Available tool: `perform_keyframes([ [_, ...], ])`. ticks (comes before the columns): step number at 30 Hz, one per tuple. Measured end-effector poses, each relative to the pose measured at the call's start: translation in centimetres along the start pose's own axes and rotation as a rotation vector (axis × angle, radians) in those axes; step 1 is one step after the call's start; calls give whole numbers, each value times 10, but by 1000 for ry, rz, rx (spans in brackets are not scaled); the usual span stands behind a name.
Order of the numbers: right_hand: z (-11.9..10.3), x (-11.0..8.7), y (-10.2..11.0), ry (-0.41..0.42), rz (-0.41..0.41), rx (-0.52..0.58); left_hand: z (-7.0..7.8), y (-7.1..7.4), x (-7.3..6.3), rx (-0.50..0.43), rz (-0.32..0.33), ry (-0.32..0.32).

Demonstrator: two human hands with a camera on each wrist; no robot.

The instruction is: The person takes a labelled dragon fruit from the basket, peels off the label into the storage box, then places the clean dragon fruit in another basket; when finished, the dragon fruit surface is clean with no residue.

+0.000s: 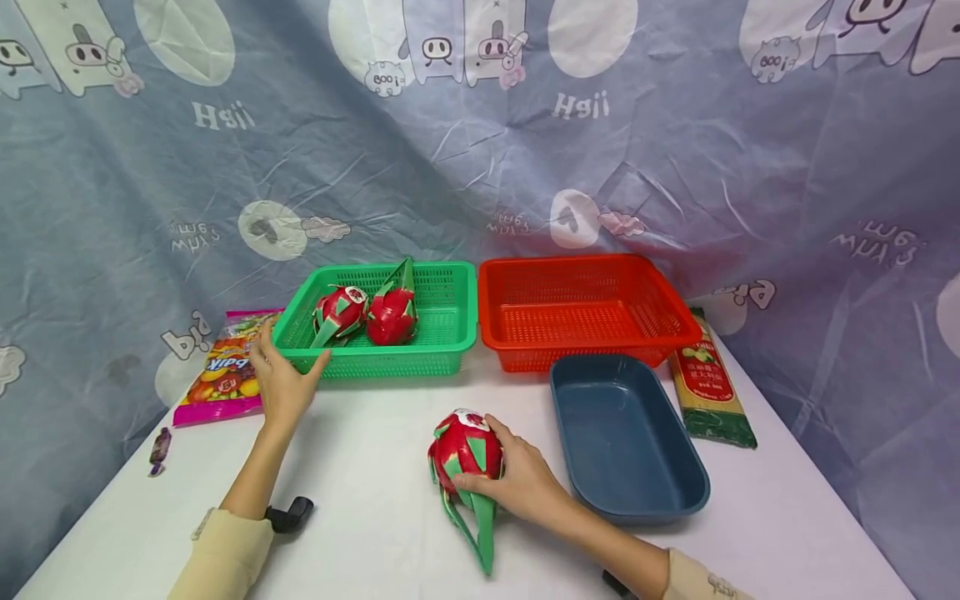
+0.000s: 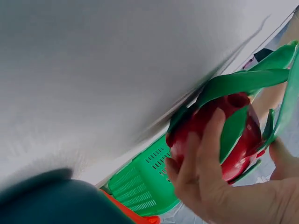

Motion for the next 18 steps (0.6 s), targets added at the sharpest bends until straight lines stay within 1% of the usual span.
perform_keyframes([
  [4,-1,-1,1,-45,-48,161,13,5,-13,-19,18,-109],
  [6,-1,-1,1,-64,-62,212,19,8,-20,-41,51,-177],
  [8,-2,-2,2,-72,-75,240,27,11,-30,-63,76,-269],
  [10,-2,-2,2,-70,-77,260,35,13,-43,-86,68,-370],
  [11,-2,-2,2,-67,-75,268,40,14,-50,-100,45,-421],
  [12,-2,-2,2,-61,-72,276,45,14,-58,-114,8,-465],
  [13,-2,-2,2,-53,-69,285,51,14,-67,-132,-44,-500],
  [14,-2,-2,3,-50,-66,296,55,14,-76,-159,-109,-523],
  [16,-2,-2,3,-48,-64,319,65,14,-93,-211,-252,-536],
  [18,-2,-3,3,-51,-67,322,72,14,-109,-241,-382,-542],
])
Point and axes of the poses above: each hand's wrist, its own x-axis towards the middle knuckle, its own y-axis out of the back of the hand, z = x × y, the point moved 1 cm from there along x, towards the middle knuckle, and after that the axes turned 10 degrees about z, right-handed, at the moved point
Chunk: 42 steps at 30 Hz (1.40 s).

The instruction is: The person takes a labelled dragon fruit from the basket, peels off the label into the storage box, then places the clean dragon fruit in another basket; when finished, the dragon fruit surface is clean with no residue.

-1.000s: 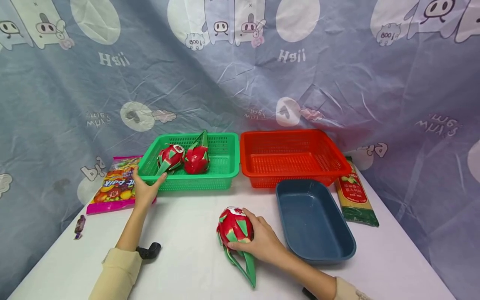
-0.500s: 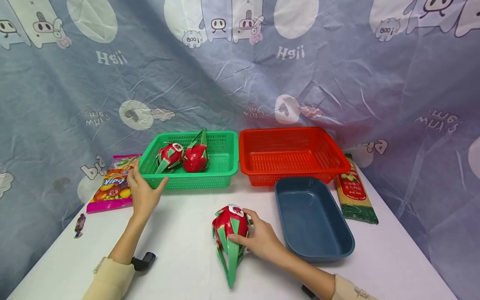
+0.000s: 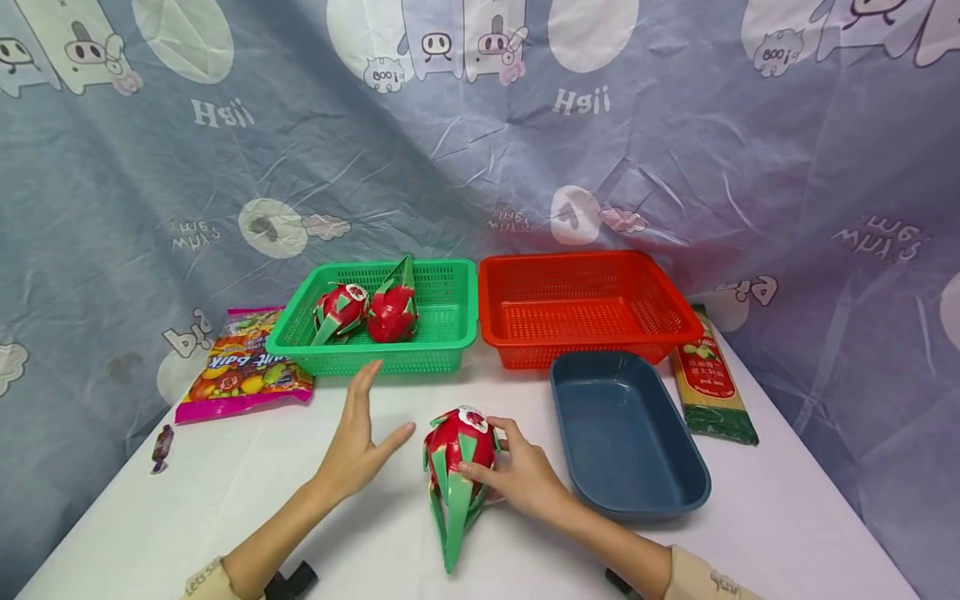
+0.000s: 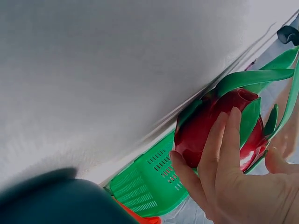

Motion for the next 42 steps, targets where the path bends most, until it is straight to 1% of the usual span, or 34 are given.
perform_keyframes([
  [2,0,0,0,-3,-3,3,12,-8,-8,-21,-106,3],
  [4,0,0,0,-7,-3,3,20,-16,-17,6,-194,-4],
  [6,0,-1,1,-2,0,-6,26,-24,-23,35,-270,4],
  [8,0,-1,1,0,8,-23,27,-29,-27,46,-328,30],
  [10,0,-1,1,4,19,-48,25,-33,-29,44,-362,57],
  [12,1,0,2,4,28,-71,21,-35,-29,41,-382,79],
  [14,1,0,1,-7,31,-56,18,-36,-30,38,-393,91],
  [17,2,1,1,-20,26,-5,14,-36,-30,20,-415,89],
  [19,2,1,1,-28,19,33,13,-36,-29,-33,-448,91],
  [22,1,2,1,-24,9,43,11,-36,-26,-167,-522,126],
  [25,1,3,2,2,14,-17,7,-34,-21,-307,-594,165],
  [27,0,4,2,31,32,-79,3,-33,-17,-384,-636,163],
  [30,0,6,3,68,82,-171,-5,-31,-11,-482,-708,150],
  [33,1,7,3,80,105,-233,-15,-31,-7,-583,-792,170],
  [36,3,6,4,99,86,-275,-24,-30,-3,-649,-864,194],
  [38,4,5,5,128,62,-292,-29,-29,-1,-679,-903,202],
  [42,7,4,8,230,13,-317,-36,-26,5,-739,-966,219],
])
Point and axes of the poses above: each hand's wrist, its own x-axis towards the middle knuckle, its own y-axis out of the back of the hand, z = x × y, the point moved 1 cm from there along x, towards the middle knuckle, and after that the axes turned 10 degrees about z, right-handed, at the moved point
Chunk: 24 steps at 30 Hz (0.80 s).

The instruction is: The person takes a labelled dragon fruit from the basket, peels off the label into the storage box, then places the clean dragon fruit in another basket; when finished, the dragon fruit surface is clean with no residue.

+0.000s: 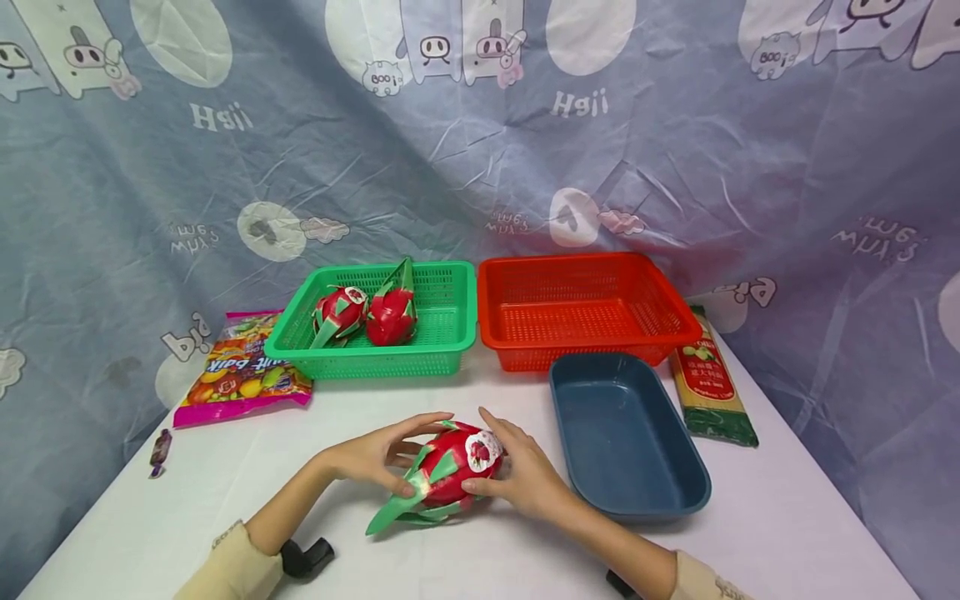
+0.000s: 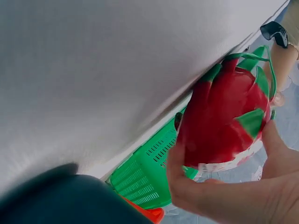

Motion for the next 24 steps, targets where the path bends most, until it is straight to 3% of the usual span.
perform_keyframes([
  [5,2,-1,4,93,-46,-14,0,8,-2,-38,-33,2],
  [10,6,-2,8,97,-65,77,0,13,-9,-43,-25,7],
  [12,6,-2,8,102,-63,117,2,12,-11,-21,7,0],
  [14,6,-1,7,119,-58,146,6,7,-12,66,59,-29],
  [20,2,4,-2,133,-35,152,14,-19,-3,500,216,-109],
  [24,0,6,-5,110,-21,145,12,-25,2,627,302,-81],
])
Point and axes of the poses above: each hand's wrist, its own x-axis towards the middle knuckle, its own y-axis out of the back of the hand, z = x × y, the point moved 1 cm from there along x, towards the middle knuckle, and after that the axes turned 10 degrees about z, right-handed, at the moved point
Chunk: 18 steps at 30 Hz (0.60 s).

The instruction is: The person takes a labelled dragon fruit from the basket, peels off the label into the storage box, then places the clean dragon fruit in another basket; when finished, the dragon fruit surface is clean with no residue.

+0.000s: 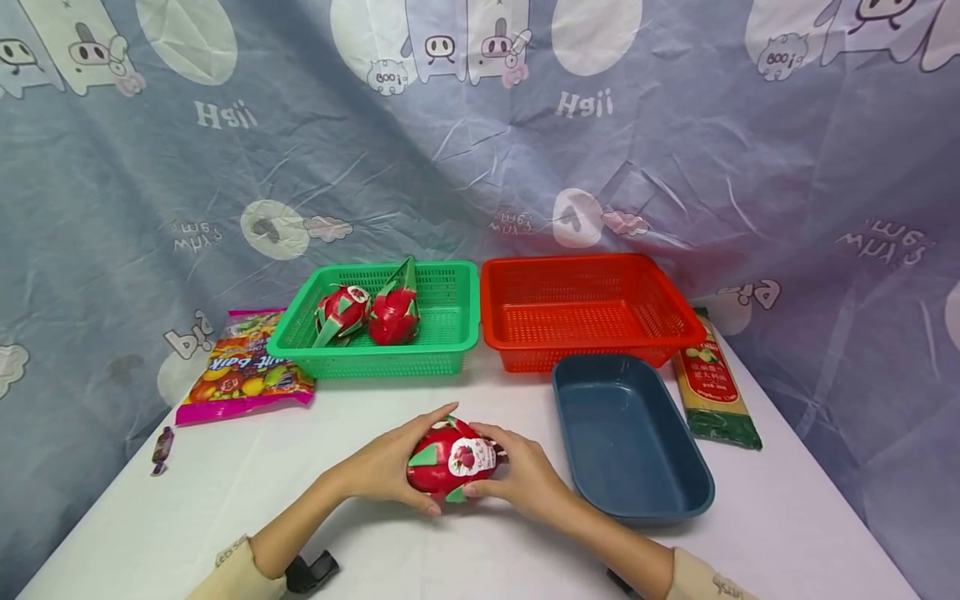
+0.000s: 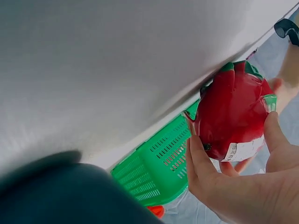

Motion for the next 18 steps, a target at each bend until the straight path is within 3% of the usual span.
perform_keyframes([
  [4,3,2,1,-11,17,-8,-5,-1,2,21,32,12],
  [8,4,4,5,-17,59,35,-9,0,2,-43,77,-48],
  [12,-11,3,12,18,180,103,-4,6,1,-62,176,-127],
  [18,-47,0,23,124,366,56,12,13,3,-76,305,-263],
])
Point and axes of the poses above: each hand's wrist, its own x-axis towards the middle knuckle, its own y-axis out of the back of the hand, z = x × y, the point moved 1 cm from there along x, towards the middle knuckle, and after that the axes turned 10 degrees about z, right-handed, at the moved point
